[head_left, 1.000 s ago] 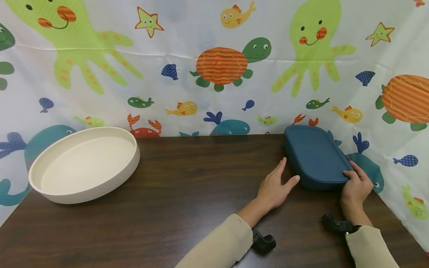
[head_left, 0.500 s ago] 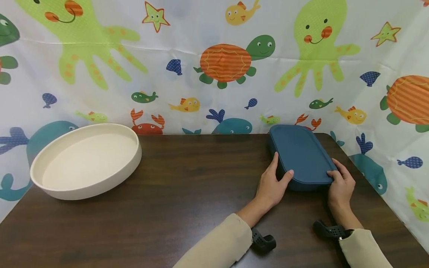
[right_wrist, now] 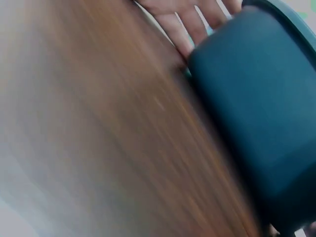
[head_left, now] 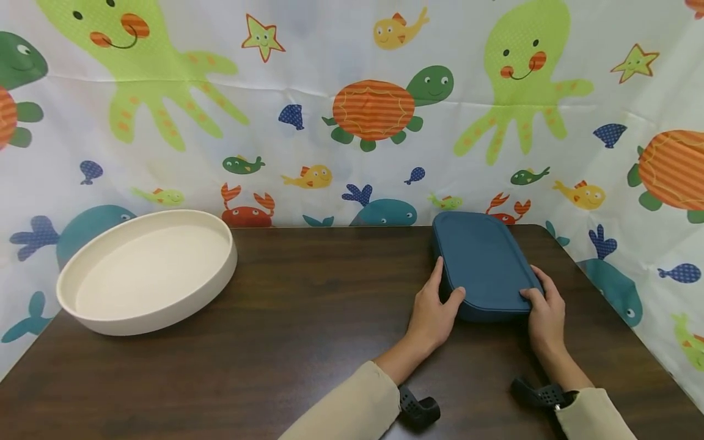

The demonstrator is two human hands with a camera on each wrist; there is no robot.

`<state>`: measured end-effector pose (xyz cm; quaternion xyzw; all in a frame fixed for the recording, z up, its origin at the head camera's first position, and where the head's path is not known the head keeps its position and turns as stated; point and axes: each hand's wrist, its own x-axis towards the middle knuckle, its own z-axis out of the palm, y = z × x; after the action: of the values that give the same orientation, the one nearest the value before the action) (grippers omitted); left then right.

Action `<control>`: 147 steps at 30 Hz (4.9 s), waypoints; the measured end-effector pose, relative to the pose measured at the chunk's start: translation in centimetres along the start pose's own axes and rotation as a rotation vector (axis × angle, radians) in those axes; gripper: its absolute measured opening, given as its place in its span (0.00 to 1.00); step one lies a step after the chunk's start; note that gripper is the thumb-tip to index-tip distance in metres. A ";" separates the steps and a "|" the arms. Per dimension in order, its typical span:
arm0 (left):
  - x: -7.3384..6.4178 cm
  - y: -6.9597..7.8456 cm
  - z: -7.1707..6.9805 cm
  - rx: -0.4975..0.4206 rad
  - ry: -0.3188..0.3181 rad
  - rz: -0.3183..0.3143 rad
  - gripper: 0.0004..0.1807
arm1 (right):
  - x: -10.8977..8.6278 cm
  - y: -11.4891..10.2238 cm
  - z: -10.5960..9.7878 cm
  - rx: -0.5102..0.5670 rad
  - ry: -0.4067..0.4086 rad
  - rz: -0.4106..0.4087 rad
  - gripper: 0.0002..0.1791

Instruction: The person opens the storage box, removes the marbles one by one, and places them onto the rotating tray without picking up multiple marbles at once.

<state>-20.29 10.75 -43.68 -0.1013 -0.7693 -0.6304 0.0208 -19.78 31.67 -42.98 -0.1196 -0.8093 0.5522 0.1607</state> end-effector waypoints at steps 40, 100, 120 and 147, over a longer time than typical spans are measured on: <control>-3.6 -2.6 -16.1 -0.011 0.054 0.018 0.37 | -6.0 -4.8 12.3 0.076 -0.254 -0.092 0.35; -5.6 -3.2 -21.8 0.194 0.173 0.056 0.29 | -6.7 -10.5 17.5 -0.633 -0.399 -1.054 0.46; -5.2 -3.3 -21.5 0.173 0.214 -0.022 0.27 | -5.9 -8.7 15.4 0.084 -0.165 -0.954 0.39; -5.1 -3.2 -21.5 0.166 0.209 -0.042 0.27 | -5.8 -5.0 12.2 0.286 -0.116 -0.403 0.19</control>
<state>-17.94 -11.44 -43.16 -0.0169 -0.8146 -0.5718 0.0958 -19.35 17.30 -43.21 0.1002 -0.7382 0.6240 0.2361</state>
